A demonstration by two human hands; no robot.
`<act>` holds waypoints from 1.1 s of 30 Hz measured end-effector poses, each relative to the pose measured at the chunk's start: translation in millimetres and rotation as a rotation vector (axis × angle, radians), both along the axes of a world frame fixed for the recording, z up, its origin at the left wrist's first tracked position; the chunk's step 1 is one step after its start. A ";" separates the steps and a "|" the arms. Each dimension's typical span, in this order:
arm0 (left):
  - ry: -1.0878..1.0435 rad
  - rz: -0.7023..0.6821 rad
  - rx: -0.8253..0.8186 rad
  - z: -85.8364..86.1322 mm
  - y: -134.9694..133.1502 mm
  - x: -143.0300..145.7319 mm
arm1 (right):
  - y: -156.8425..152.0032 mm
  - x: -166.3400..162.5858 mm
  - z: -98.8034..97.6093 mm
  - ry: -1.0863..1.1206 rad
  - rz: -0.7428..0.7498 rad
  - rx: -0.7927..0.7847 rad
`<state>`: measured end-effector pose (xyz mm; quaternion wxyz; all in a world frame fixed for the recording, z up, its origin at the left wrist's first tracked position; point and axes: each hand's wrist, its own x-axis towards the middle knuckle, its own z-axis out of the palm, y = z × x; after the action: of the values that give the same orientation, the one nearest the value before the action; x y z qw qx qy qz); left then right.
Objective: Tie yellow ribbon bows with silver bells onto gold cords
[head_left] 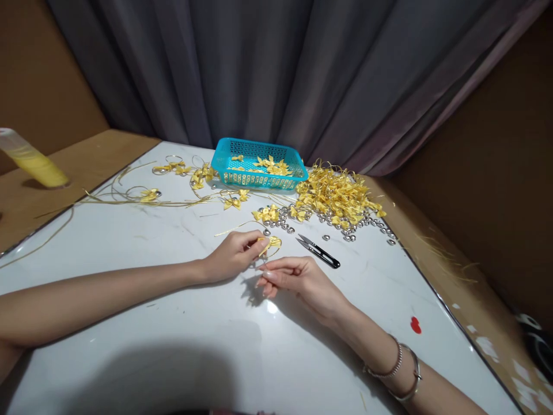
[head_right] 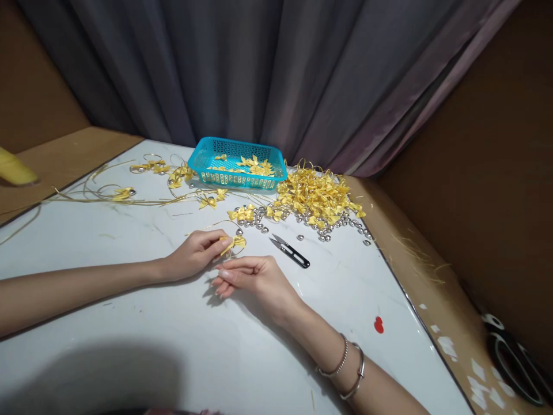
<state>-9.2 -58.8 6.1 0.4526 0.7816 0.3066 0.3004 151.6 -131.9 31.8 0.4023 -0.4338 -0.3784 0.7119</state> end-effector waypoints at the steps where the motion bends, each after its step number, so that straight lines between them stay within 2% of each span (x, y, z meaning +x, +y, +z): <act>1: -0.005 0.010 -0.013 0.5 0.0 0.0 | -0.1 0.4 0.4 0.007 -0.017 0.006; 5: -0.044 0.029 -0.117 3.3 -1.3 0.2 | 0.1 7.5 5.0 -0.115 -0.118 0.112; 10: -0.070 0.004 -0.127 3.7 -2.3 -0.7 | -0.9 16.4 14.3 -0.547 -0.293 0.441; 12: -0.070 0.002 -0.111 3.4 -1.9 -1.0 | -0.6 17.9 15.7 -0.650 -0.324 0.518; 19: -0.100 -0.009 -0.172 3.6 -4.1 -0.1 | 2.4 16.4 12.1 -0.681 -0.210 0.416; 25: -0.116 -0.004 -0.296 6.1 -10.8 1.4 | 0.7 15.0 14.4 -0.672 -0.196 0.377; 33: -0.110 0.005 -0.301 5.7 -11.0 0.8 | 0.1 15.8 15.4 -0.674 -0.199 0.359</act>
<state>-8.3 -69.8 11.8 0.5801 0.6864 0.3248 0.2945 167.4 -131.9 47.2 0.3922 -0.6004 -0.5639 0.4097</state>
